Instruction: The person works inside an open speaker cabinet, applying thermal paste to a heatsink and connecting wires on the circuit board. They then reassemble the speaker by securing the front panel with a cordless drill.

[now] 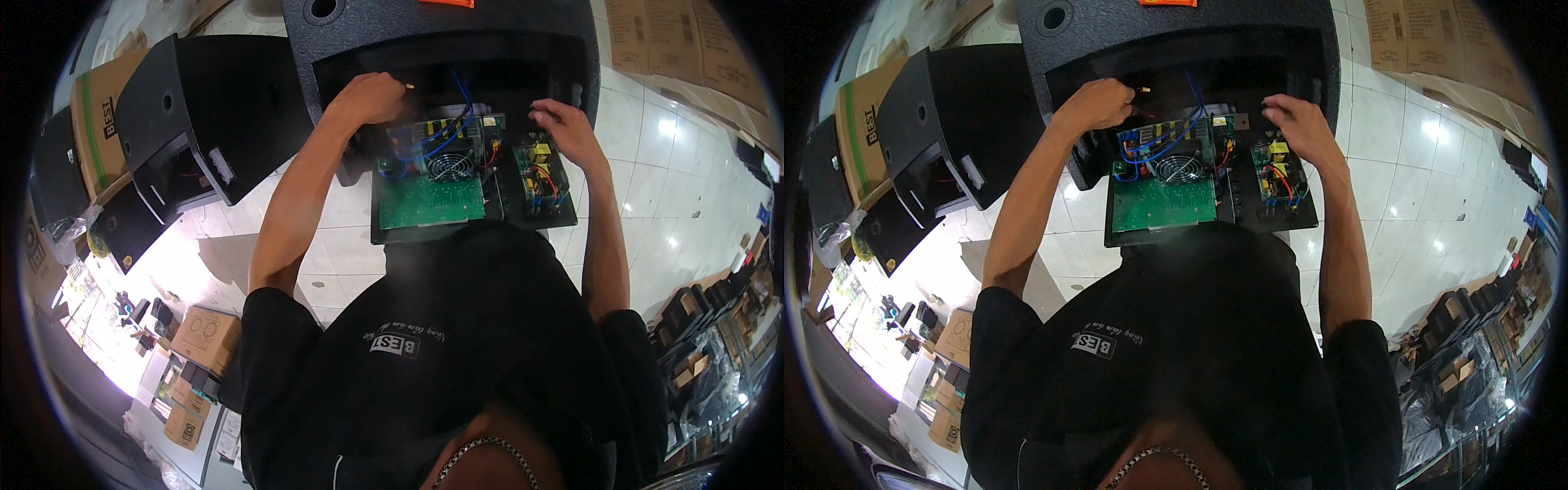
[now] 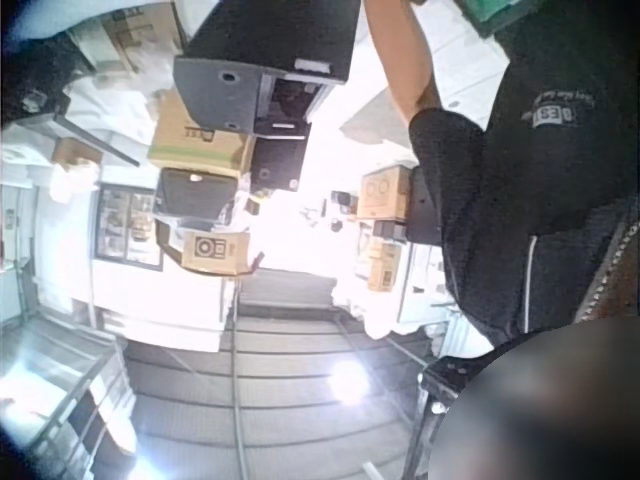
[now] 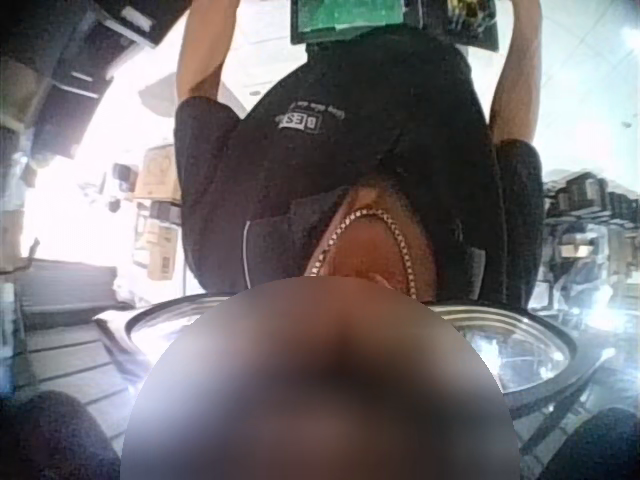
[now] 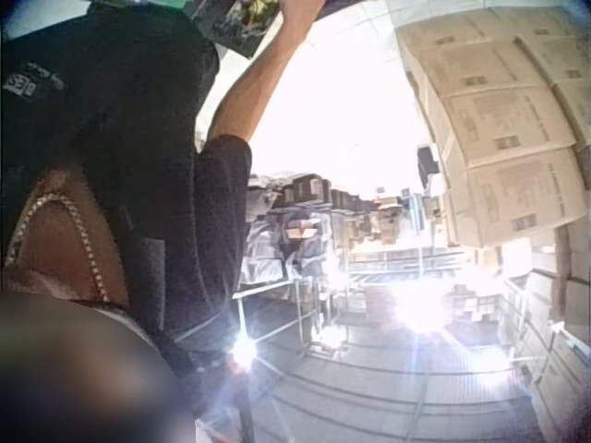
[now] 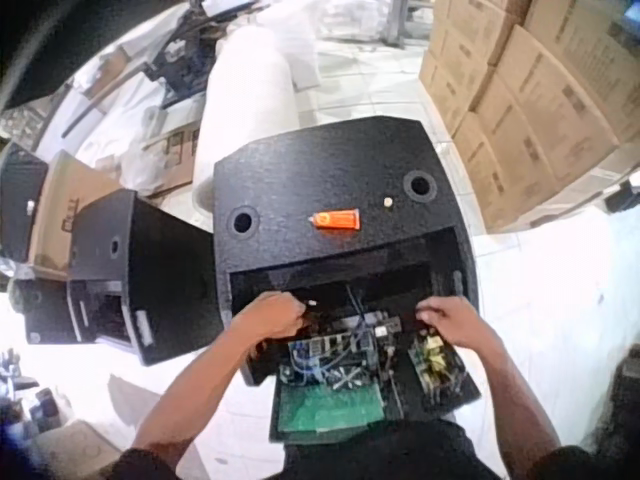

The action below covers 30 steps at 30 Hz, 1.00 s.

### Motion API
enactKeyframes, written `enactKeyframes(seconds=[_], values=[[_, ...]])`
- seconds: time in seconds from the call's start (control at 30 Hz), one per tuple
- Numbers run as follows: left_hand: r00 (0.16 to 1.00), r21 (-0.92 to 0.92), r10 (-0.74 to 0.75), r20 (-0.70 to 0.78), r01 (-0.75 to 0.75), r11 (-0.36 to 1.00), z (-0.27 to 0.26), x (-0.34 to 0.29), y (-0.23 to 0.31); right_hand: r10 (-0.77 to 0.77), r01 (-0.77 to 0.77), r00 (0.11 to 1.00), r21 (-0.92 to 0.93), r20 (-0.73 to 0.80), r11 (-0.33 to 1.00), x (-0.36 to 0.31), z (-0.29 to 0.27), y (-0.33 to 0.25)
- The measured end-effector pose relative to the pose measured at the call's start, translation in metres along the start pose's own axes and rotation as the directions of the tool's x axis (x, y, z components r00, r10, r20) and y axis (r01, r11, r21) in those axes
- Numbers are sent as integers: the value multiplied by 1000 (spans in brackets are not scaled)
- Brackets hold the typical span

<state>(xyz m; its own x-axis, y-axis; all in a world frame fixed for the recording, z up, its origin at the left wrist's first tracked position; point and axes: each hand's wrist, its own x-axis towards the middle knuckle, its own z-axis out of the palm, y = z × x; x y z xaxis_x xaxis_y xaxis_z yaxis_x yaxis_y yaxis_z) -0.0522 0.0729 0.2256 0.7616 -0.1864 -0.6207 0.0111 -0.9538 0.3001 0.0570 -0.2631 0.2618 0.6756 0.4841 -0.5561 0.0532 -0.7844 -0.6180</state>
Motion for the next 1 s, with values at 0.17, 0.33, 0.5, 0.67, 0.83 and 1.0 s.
enactKeyframes(seconds=[0.17,0.33,0.5,0.67,0.83,1.0], values=[[998,-143,-19,-67,9,990,-13,-26,1,-58,58,998,53,-1,997,-7,9,5],[904,-197,-138,-404,61,978,13,-44,14,-90,100,993,152,-74,983,-2,17,-12],[894,-546,-326,-308,115,830,29,-46,14,-94,103,994,160,-63,982,13,30,-46],[806,-656,-325,-494,-100,748,18,-38,-1,-448,448,894,75,-12,891,58,79,-84],[824,-759,-289,-487,-236,607,5,-38,-4,-376,391,920,-198,113,899,95,130,-121],[793,-765,-271,-546,-339,548,2,-42,5,-409,295,881,400,238,868,89,103,-124]])
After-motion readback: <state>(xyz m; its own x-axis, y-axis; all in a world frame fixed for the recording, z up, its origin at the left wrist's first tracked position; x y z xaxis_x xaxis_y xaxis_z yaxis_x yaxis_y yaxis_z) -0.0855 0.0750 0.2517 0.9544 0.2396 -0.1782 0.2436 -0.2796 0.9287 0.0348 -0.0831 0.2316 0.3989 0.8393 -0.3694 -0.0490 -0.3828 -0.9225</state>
